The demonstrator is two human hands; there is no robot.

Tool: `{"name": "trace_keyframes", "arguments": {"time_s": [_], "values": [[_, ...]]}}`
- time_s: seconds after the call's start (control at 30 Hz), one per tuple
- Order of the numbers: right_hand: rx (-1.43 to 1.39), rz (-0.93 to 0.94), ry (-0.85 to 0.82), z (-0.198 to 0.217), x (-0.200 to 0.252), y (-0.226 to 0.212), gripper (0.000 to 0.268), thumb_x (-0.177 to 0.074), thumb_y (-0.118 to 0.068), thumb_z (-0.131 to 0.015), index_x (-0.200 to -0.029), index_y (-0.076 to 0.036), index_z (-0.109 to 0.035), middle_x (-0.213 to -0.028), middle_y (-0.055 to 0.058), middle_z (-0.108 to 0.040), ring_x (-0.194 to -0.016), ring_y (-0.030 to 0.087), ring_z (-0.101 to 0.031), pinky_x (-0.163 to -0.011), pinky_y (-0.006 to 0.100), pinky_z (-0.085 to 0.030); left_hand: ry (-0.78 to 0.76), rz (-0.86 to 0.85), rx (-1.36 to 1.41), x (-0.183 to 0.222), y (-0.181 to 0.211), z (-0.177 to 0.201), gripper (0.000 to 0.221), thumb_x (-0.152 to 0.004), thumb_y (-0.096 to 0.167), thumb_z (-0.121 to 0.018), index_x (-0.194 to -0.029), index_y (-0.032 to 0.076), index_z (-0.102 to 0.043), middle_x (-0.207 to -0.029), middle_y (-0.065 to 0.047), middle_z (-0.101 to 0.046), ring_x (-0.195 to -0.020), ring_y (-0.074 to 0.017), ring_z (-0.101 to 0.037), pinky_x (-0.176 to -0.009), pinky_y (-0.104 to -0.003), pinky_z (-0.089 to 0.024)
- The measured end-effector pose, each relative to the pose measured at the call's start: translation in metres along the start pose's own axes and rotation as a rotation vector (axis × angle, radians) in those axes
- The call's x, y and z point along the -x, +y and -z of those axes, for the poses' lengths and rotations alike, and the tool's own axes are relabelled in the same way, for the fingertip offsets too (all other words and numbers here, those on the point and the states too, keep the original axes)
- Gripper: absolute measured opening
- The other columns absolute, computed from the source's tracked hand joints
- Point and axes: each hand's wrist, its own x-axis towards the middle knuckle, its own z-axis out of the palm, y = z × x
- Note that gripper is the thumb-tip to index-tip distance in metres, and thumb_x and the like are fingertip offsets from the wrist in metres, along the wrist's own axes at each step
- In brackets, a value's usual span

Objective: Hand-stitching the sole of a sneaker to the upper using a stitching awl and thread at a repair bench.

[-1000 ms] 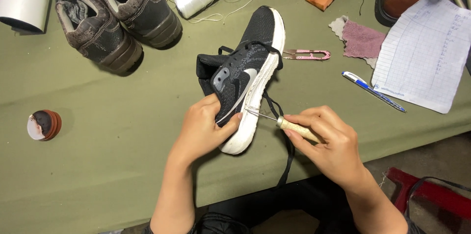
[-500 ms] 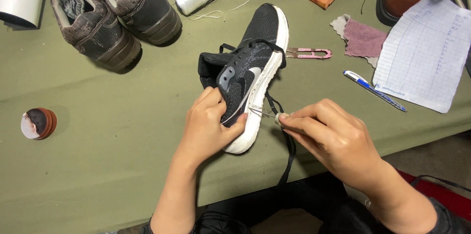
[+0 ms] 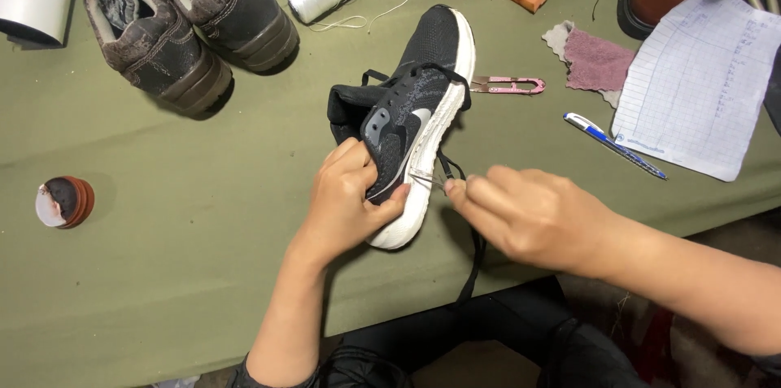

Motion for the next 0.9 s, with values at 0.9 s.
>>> {"name": "trace_keyframes", "arguments": {"time_s": [0.9], "values": [[-0.73,-1.012,-0.153,-0.012,0.013,-0.015,0.018,-0.086,-0.026,-0.08,-0.099,-0.013,-0.079,-0.076,0.011,-0.068,-0.07,0.032,-0.07,-0.064,0.039,-0.053,0.013,-0.057,-0.042,-0.002,0.011,-0.013,0.036,-0.081,0.021,-0.078,-0.057,0.003,-0.058,-0.067,-0.007,-0.049,-0.068,-0.0277,-0.053,-0.061,-0.037,-0.046]]}}
